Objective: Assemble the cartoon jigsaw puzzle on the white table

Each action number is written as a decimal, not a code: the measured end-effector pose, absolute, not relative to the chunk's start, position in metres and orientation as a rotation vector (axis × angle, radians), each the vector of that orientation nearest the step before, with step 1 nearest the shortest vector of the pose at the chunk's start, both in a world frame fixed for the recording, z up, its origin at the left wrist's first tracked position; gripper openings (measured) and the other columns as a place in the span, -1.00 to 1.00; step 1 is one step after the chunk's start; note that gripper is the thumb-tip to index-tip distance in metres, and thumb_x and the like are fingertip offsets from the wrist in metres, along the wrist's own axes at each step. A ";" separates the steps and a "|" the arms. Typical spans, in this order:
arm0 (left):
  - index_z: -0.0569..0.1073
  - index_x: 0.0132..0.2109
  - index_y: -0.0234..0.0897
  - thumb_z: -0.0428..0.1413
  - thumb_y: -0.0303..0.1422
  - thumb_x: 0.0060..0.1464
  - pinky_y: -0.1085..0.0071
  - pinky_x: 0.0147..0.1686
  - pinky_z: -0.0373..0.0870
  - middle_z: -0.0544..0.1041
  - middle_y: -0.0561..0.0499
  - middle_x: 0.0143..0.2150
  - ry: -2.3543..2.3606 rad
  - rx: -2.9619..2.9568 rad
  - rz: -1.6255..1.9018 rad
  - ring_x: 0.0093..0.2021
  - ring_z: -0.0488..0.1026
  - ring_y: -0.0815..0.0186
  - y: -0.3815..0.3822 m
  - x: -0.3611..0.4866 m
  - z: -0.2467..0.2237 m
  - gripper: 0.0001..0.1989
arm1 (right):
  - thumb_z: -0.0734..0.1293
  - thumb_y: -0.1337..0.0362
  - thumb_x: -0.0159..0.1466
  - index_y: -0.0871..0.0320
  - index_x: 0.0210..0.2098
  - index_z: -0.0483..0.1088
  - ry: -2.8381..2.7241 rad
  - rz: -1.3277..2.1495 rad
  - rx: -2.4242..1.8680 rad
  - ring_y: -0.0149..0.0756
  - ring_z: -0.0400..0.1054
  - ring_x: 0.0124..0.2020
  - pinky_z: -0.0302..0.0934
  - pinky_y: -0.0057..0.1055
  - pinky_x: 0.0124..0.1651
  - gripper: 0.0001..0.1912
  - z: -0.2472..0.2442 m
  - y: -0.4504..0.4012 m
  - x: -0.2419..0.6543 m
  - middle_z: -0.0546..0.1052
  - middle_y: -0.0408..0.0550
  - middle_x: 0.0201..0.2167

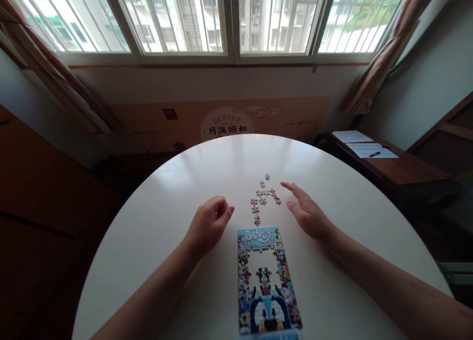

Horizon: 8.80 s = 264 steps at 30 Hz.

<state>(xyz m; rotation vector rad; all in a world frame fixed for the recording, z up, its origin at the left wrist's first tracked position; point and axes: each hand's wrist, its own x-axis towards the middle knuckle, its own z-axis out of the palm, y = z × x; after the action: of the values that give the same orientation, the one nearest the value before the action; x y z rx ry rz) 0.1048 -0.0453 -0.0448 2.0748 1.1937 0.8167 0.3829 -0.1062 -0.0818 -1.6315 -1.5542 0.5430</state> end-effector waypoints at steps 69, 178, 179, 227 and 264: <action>0.20 -0.51 -0.22 -0.12 -0.62 -0.17 0.30 -0.22 0.33 0.47 -0.02 -0.30 1.091 2.124 0.804 -0.23 0.41 0.24 -0.045 0.105 -0.044 -0.81 | 0.15 0.24 0.35 0.00 0.21 0.40 -1.647 0.539 -1.656 -0.06 0.00 0.44 -0.15 0.10 0.45 -0.53 -0.086 -0.105 0.388 0.30 0.00 0.34; 0.60 -0.30 -0.27 0.17 -0.30 0.07 0.13 0.13 0.40 0.51 -0.17 0.12 1.167 2.212 0.433 0.07 0.47 0.10 -0.044 0.106 -0.027 -0.84 | 0.32 0.37 0.28 -0.03 -0.21 0.58 -1.974 0.265 -1.210 -0.07 0.40 0.16 0.28 0.12 0.22 -0.78 -0.048 -0.142 0.356 0.63 -0.09 -0.13; 0.59 -0.29 -0.28 0.18 -0.30 0.07 0.13 0.11 0.41 0.53 -0.17 0.10 1.144 2.163 0.467 0.06 0.48 0.11 -0.048 0.107 -0.023 -0.85 | 0.33 0.37 0.28 -0.04 -0.22 0.58 -1.971 0.251 -1.182 -0.08 0.42 0.13 0.30 0.10 0.21 -0.79 -0.046 -0.143 0.355 0.64 -0.10 -0.16; 0.46 -0.24 -0.32 0.19 -0.38 0.05 0.47 -0.47 0.25 0.47 0.03 -0.42 0.810 1.854 0.330 -0.45 0.33 0.44 -0.079 0.133 -0.014 -0.88 | 0.45 0.33 0.24 0.12 -0.29 0.63 -2.130 0.440 -1.061 -0.40 0.46 -0.44 0.35 -0.44 -0.39 -0.93 -0.026 -0.160 0.354 0.67 -0.07 -0.33; 0.49 -0.33 -0.25 0.14 -0.38 0.06 0.44 -0.44 0.17 0.51 0.06 -0.42 0.639 2.483 0.037 -0.46 0.31 0.41 -0.080 0.121 -0.012 -0.94 | 0.33 0.30 0.34 0.08 -0.22 0.58 -2.536 0.373 -1.012 -0.30 0.40 -0.27 0.27 -0.35 -0.21 -0.85 -0.042 -0.157 0.348 0.61 -0.07 -0.26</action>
<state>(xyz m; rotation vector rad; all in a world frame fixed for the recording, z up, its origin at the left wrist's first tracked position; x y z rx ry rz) 0.1212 -0.0800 -0.0123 2.4826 0.6386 0.0375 0.3481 -0.1574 -0.0425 -1.0115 -2.5363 0.3730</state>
